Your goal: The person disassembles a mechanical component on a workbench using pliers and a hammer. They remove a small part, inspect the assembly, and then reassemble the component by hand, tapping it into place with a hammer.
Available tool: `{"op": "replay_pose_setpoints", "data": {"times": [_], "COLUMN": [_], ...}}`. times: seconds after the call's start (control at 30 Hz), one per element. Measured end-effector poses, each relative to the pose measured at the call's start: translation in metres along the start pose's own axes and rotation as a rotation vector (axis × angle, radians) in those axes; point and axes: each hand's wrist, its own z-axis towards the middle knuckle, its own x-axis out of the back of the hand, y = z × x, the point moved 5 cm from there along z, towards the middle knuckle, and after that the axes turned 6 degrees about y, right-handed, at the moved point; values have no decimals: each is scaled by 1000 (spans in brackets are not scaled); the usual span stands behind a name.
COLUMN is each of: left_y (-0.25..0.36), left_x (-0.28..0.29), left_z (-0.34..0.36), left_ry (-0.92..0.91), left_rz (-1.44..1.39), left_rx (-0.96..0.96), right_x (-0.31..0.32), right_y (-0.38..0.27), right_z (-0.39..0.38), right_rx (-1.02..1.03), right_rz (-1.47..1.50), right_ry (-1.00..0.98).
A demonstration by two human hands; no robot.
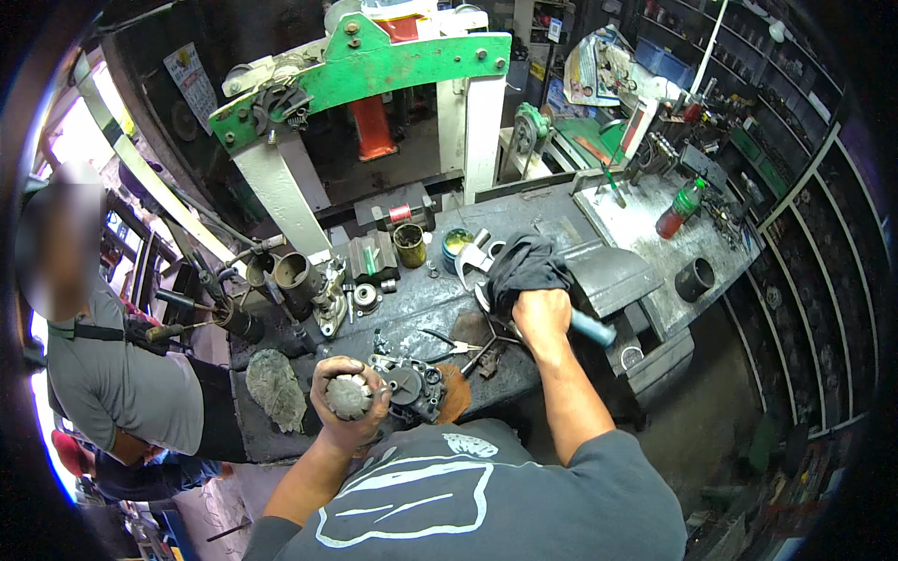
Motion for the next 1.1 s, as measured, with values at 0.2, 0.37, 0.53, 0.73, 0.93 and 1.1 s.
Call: {"op": "replay_pose_setpoints", "data": {"times": [0.2, 0.37, 0.53, 0.73, 0.93, 1.1], "left_y": [8, -2, -14, -13, -9, -8], "left_x": [-6, 2, 10, 9, 6, 1], "left_z": [6, 10, 14, 9, 4, 9], "left_ry": [-76, -47, 2, 0, -19, 6], "left_rz": [76, 50, -1, -14, 58, 18], "left_rx": [-46, -6, 34, 37, 3, 22], "right_x": [-9, -99, -147, -90, 7, 54], "right_y": [12, 11, -5, -11, -23, -10], "right_z": [-10, -48, -81, -17, 53, 123], "right_rx": [-34, -85, -69, -285, -646, 81], "right_rz": [196, 508, 557, 854, 1869, 1144], "right_ry": [-26, -376, -374, -44, -369, 262]}}
